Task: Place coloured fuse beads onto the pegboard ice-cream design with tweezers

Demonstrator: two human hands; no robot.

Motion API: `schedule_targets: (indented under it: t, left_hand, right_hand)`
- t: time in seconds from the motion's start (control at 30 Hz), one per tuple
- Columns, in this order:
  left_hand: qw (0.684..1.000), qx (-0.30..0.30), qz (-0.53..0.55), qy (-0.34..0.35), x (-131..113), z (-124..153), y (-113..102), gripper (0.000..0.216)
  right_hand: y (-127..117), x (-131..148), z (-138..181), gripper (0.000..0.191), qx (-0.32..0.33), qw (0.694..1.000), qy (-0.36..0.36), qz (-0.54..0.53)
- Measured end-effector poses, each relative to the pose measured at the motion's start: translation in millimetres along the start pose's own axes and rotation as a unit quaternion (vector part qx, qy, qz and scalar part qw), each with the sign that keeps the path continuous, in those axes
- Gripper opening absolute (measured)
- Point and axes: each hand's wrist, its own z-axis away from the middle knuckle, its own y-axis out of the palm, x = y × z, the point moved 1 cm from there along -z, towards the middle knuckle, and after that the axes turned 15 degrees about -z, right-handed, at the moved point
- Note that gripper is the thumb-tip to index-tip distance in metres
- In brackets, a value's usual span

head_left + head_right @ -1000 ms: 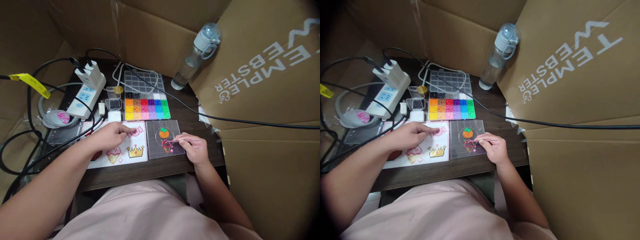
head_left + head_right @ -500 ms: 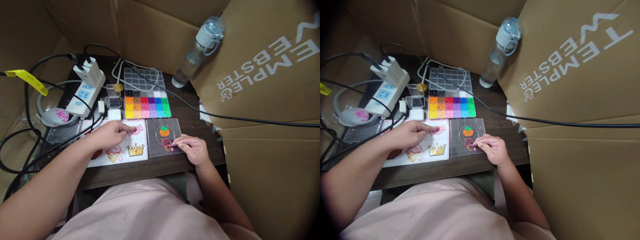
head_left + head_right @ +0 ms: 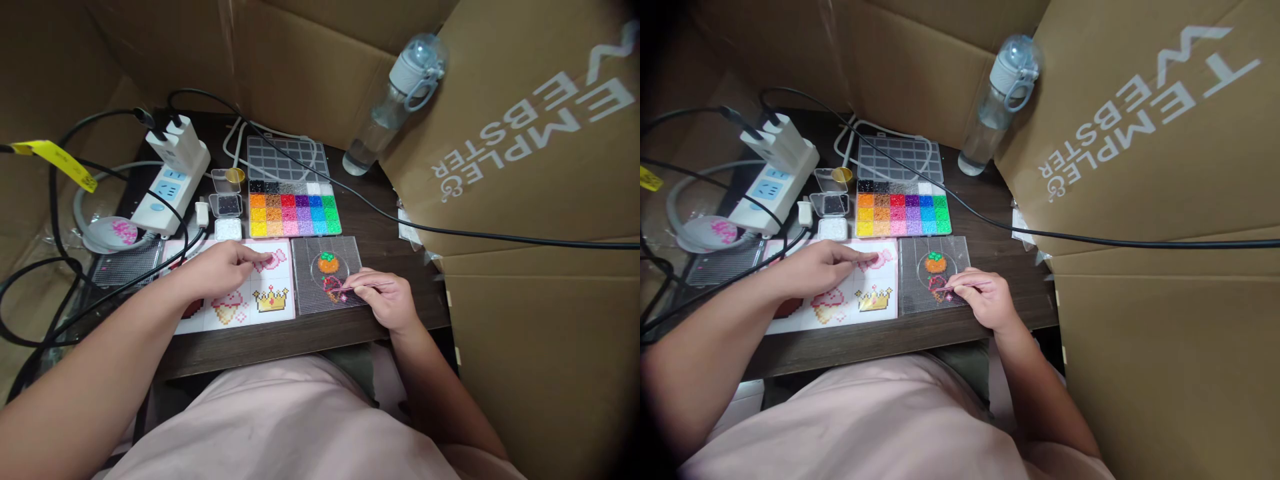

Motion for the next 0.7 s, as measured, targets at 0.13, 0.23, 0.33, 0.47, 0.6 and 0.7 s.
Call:
schedule_targets:
  t: [0.13,0.23,0.33,0.47,0.6,0.7]
  left_hand:
    - [1.0,0.002,-0.004,0.003,-0.2,0.3,0.3,0.049]
    - [1.0,0.005,-0.005,0.001,-1.1,1.0,-0.2,0.049]
    - [1.0,0.007,-0.007,-0.003,-1.6,1.3,-0.7,0.049]
    - [1.0,0.003,-0.001,0.001,-1.4,1.3,-1.0,0.049]
    - [1.0,0.003,0.0,0.005,-1.7,1.6,-1.3,0.048]
    - [1.0,0.003,-0.002,0.005,-2.0,1.6,-1.6,0.048]
  right_hand:
    - [0.0,-0.4,0.2,0.017,0.0,1.0,-0.001,-0.004]
    - [0.4,-0.2,-0.1,0.017,0.002,1.0,-0.001,-0.006]
    - [0.7,0.3,-0.4,0.017,0.001,1.0,-0.001,-0.008]
    - [0.4,0.4,-0.6,0.015,-0.003,1.0,0.002,-0.003]
    - [0.3,0.6,-0.7,0.014,-0.008,1.0,0.007,0.0]
    - [0.5,1.1,-0.8,0.014,-0.01,1.0,0.013,0.001]
